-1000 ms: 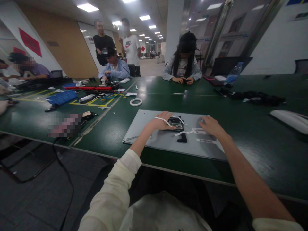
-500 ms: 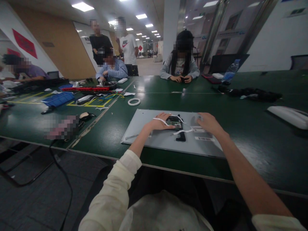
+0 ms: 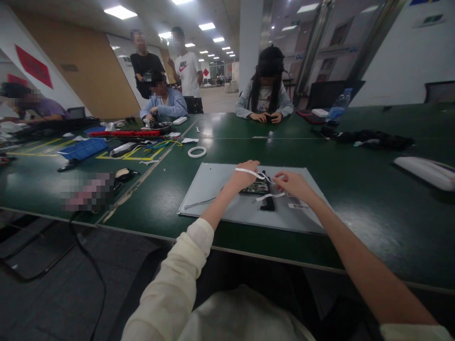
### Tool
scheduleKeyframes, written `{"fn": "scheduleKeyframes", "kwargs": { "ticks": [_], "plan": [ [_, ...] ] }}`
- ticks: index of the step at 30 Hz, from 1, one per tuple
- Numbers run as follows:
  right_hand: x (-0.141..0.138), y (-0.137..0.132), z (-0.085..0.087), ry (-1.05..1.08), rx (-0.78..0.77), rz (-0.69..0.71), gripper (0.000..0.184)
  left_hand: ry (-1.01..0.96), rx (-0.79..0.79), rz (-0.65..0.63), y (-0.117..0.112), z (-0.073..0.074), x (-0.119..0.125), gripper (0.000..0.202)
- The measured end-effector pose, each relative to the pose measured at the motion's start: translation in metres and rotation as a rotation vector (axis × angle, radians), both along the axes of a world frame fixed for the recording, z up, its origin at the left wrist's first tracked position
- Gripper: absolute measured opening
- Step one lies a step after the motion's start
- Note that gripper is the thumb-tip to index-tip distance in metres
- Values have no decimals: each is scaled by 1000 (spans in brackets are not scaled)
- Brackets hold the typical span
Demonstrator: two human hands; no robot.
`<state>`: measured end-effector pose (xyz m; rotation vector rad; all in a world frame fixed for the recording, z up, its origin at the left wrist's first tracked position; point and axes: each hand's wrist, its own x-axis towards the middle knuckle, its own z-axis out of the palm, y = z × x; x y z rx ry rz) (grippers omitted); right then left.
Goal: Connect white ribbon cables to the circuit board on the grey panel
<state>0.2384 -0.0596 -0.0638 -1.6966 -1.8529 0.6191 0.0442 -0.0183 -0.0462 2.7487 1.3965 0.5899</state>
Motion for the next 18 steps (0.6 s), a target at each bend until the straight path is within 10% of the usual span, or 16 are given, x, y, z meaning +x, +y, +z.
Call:
{"fn": "scheduleKeyframes", "kwargs": {
  "ticks": [18],
  "plan": [
    [-8, 0, 8, 315, 17, -147, 14, 68, 28, 55, 6, -26, 6, 24]
  ]
}}
